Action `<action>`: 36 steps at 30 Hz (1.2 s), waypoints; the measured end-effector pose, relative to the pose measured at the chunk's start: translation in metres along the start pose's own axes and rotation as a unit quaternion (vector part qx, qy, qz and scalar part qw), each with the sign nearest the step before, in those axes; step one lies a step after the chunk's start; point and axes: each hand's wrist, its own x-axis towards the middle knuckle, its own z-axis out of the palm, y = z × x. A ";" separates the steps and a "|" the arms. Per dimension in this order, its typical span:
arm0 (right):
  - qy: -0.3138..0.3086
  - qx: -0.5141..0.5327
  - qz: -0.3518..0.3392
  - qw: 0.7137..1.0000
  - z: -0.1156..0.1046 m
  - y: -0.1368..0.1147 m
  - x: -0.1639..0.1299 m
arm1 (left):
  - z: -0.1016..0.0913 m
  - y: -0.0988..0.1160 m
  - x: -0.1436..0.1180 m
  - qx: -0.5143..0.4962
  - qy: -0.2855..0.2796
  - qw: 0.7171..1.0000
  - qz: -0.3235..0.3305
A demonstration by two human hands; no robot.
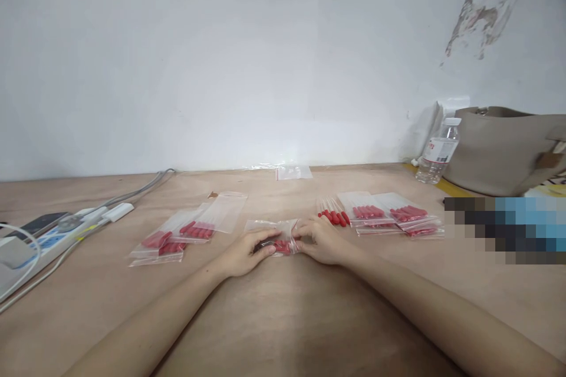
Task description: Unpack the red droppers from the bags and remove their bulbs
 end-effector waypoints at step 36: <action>0.033 0.183 0.136 0.973 0.007 -0.006 0.005 | -0.004 0.006 -0.002 0.166 -0.066 0.984 0.002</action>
